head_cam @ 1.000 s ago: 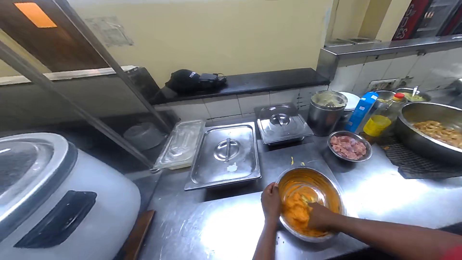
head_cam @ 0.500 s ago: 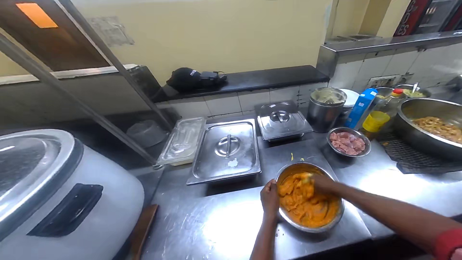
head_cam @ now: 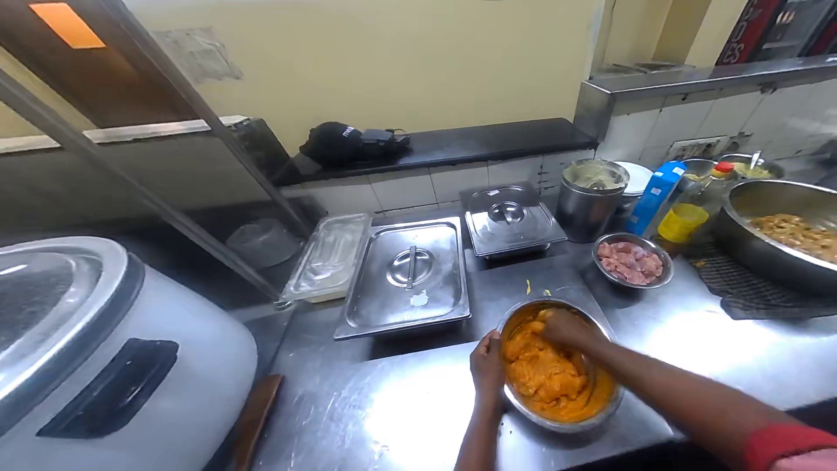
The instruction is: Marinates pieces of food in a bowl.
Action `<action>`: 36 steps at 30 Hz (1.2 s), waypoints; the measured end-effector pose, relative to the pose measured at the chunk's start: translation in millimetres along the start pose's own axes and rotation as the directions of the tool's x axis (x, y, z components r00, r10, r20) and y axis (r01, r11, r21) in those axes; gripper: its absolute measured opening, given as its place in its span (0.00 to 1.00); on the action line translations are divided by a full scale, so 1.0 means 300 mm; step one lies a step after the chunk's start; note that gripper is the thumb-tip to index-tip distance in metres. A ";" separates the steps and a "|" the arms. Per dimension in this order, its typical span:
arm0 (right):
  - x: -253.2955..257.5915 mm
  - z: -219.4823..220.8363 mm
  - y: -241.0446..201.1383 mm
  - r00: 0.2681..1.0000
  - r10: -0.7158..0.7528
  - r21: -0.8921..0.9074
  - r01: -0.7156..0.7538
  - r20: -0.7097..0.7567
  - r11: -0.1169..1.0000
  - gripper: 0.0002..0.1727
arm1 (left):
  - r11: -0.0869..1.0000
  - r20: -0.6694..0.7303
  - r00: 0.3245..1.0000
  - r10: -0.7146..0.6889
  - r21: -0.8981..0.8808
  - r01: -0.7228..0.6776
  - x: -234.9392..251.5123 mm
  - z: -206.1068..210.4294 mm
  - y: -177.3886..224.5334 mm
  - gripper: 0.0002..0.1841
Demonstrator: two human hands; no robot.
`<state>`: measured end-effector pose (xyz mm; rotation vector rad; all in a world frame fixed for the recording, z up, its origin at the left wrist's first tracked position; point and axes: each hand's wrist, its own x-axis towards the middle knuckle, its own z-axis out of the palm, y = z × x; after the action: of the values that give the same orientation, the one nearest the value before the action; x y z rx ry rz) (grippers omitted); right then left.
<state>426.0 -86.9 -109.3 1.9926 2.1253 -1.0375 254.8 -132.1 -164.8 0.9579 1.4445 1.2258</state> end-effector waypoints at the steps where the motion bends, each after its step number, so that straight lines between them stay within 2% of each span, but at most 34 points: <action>1: 0.006 0.058 -0.055 0.999 -0.026 0.004 0.026 0.040 1.000 0.22 | 1.000 -0.002 1.000 -0.003 0.010 0.003 -0.001 0.001 0.002 0.16; 3: -0.065 0.123 -0.132 0.970 -0.134 -0.078 0.153 0.203 0.985 0.24 | 0.999 -0.021 1.000 0.002 0.039 -0.001 -0.001 0.008 0.004 0.16; 4: -0.126 0.134 -0.126 0.938 -0.181 -0.141 0.230 0.295 0.963 0.24 | 0.999 -0.026 1.000 0.011 0.054 -0.009 -0.003 0.007 0.005 0.16; 5: -0.190 0.135 -0.089 0.905 -0.204 -0.200 0.293 0.374 0.935 0.24 | 0.997 -0.025 0.999 0.025 0.070 -0.023 -0.006 0.002 0.002 0.15; 7: -0.244 0.097 0.031 0.890 -0.138 -0.308 0.291 0.434 0.906 0.28 | 0.995 -0.004 0.999 0.054 0.085 -0.053 -0.002 -0.008 0.001 0.15; 8: -0.228 0.071 0.077 0.908 -0.096 -0.326 0.243 0.407 0.914 0.29 | 0.994 0.013 0.998 0.058 0.092 -0.059 -0.001 -0.011 0.002 0.15; 10: -0.150 0.015 0.076 0.952 -0.078 -0.263 0.160 0.297 0.951 0.29 | 0.993 0.025 0.998 0.057 0.104 -0.059 0.008 -0.008 0.014 0.15; 13: -0.058 -0.027 0.013 0.972 -0.205 -0.161 0.222 0.116 0.962 0.18 | 0.990 0.024 0.999 0.049 0.133 -0.051 0.007 -0.003 0.020 0.15; 15: -0.091 -0.070 -0.028 0.966 -0.248 -0.209 0.259 0.075 0.943 0.15 | 0.990 0.037 0.998 0.055 0.130 -0.060 0.012 0.000 0.031 0.15; 17: -0.172 -0.070 -0.049 0.944 -0.237 -0.311 0.302 0.230 0.901 0.20 | 0.993 0.049 0.998 0.043 0.105 -0.048 0.023 0.002 0.018 0.15; 19: -0.217 0.006 -0.074 0.851 -0.260 -0.346 0.439 0.457 0.829 0.24 | 0.996 0.064 0.997 0.030 0.085 -0.036 0.037 0.002 0.013 0.15; 21: -0.174 0.076 -0.107 0.782 -0.317 -0.325 0.538 0.536 0.778 0.23 | 0.996 0.105 0.994 0.009 0.091 -0.019 0.044 0.004 0.023 0.16; 22: -0.125 0.075 -0.109 0.796 -0.332 -0.328 0.534 0.507 0.779 0.22 | 0.995 0.129 0.992 0.003 0.099 -0.016 0.049 0.003 0.027 0.16; 24: -0.040 0.027 -0.044 0.878 -0.311 -0.297 0.426 0.363 0.855 0.24 | 0.991 0.154 0.988 0.019 0.126 -0.039 0.054 -0.012 0.026 0.16; 26: -0.053 -0.019 0.047 0.957 -0.135 -0.290 0.210 0.257 0.934 0.29 | 0.983 0.100 0.993 0.058 0.166 -0.074 0.048 -0.033 0.024 0.15; 28: -0.158 0.007 0.070 0.953 0.022 -0.316 0.078 0.302 0.945 0.36 | 0.977 0.017 0.997 0.075 0.200 -0.076 0.038 -0.035 0.025 0.14; 30: -0.237 0.087 0.014 0.924 0.012 -0.292 0.108 0.382 0.950 0.30 | 0.976 -0.033 0.997 0.064 0.208 -0.055 0.036 -0.025 0.025 0.13; 32: -0.209 0.136 -0.033 0.935 -0.107 -0.178 0.175 0.339 0.968 0.24 | 0.974 -0.015 0.999 0.048 0.223 -0.044 0.039 -0.026 0.030 0.14; 34: -0.119 0.086 -0.036 0.951 -0.166 -0.117 0.202 0.261 0.972 0.26 | 0.972 0.012 0.999 0.036 0.234 -0.038 0.039 -0.030 0.028 0.15; 36: -0.070 -0.014 -0.017 0.965 -0.216 -0.105 0.232 0.149 0.967 0.20 | 0.972 0.014 0.999 0.039 0.231 -0.041 0.030 -0.031 0.023 0.15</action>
<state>426.6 -102.8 -93.9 1.6079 2.3173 -1.0125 243.5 -124.2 -159.3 1.1532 1.5921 1.0957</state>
